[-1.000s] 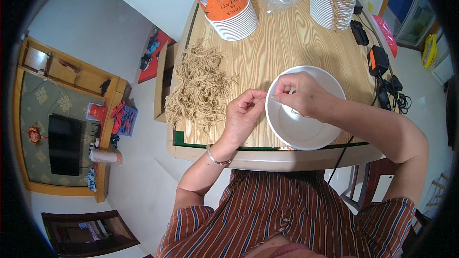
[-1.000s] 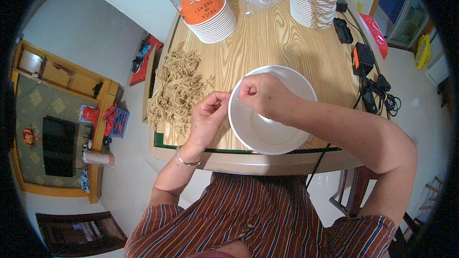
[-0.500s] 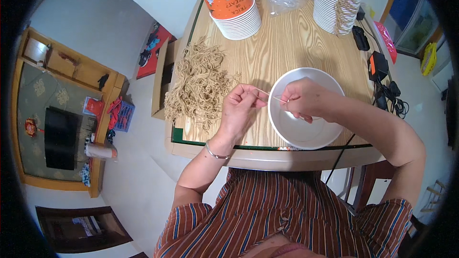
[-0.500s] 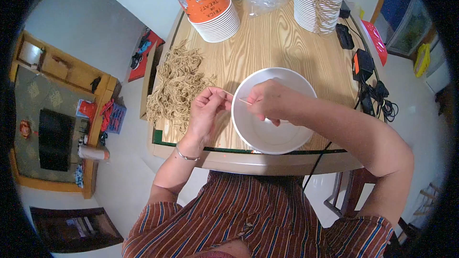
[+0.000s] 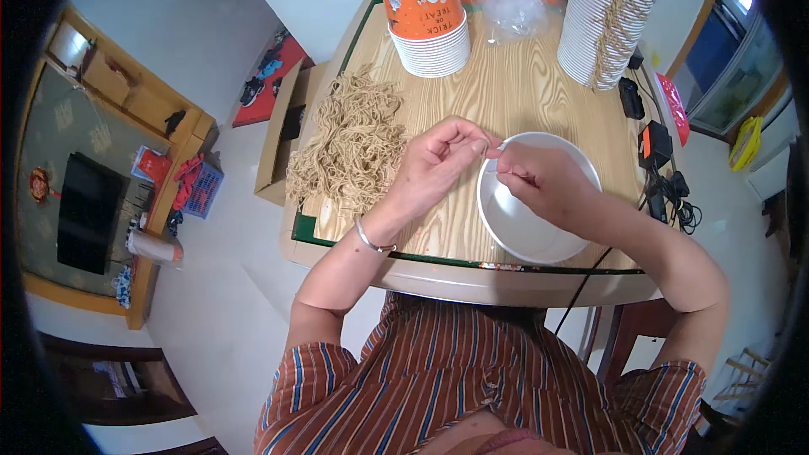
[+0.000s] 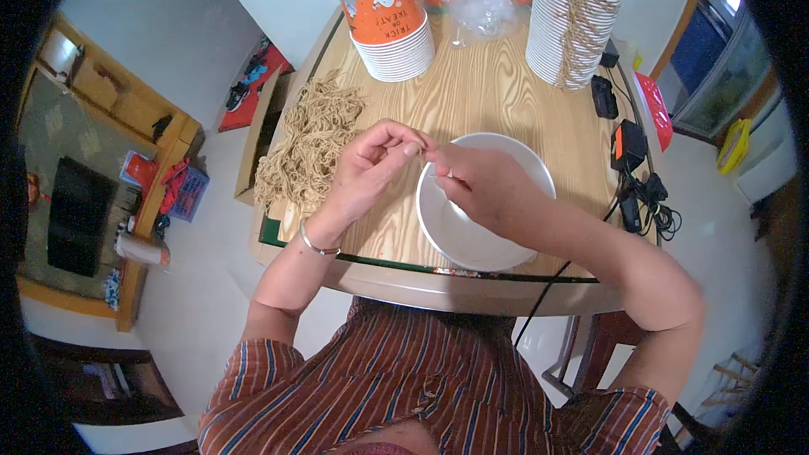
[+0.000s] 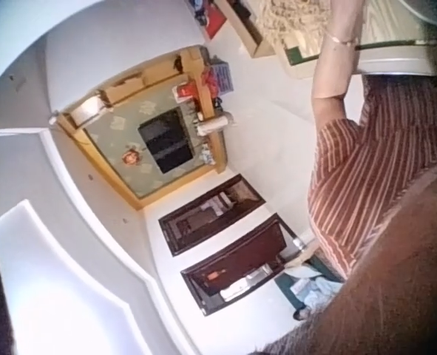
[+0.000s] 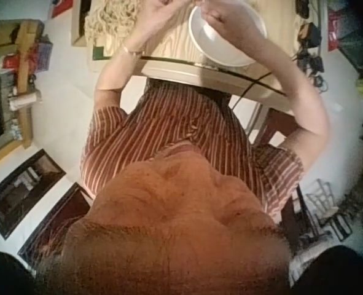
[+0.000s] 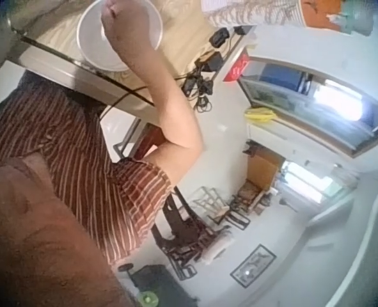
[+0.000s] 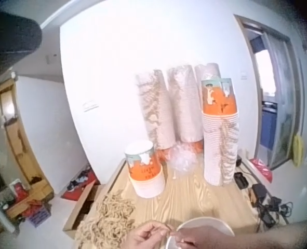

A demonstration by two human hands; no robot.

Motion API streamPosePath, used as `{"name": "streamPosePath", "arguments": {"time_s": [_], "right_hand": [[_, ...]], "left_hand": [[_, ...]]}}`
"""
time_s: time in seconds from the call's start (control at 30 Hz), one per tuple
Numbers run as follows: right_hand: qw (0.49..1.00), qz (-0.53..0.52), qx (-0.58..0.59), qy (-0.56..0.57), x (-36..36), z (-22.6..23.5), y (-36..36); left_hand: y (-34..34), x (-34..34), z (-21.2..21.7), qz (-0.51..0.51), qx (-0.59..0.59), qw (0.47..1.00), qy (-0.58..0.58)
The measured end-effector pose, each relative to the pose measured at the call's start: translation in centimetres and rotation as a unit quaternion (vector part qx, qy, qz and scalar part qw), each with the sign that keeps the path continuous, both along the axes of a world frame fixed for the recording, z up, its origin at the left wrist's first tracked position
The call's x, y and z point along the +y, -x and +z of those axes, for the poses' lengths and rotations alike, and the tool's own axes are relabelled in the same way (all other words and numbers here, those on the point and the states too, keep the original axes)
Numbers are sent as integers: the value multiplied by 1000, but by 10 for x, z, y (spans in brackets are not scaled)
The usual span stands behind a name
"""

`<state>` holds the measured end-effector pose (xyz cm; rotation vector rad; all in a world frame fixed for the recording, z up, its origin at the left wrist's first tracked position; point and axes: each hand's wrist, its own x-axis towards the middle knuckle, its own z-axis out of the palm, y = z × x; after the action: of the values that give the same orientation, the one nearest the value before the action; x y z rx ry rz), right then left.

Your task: Threading handles and filling paper buckets with shredded material.

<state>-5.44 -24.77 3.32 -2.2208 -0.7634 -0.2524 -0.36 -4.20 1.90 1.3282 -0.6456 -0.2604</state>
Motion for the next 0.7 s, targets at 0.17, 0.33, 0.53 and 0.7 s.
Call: {"name": "streamPosePath", "arguments": {"time_s": [0.17,0.33,0.53,0.7], "right_hand": [[970,-21,-180,160,9,4,5],[925,-29,-259,278,14,7,9],[862,-68,-351,360,21,4,5],[859,-84,-333,380,23,3,6]], "left_hand": [[-16,0,8,-39,-49,992,-110],[-30,-7,25,-128,-106,965,-201],[-46,-18,24,-159,-100,958,-217],[-38,-14,29,-146,-92,963,-209]]}}
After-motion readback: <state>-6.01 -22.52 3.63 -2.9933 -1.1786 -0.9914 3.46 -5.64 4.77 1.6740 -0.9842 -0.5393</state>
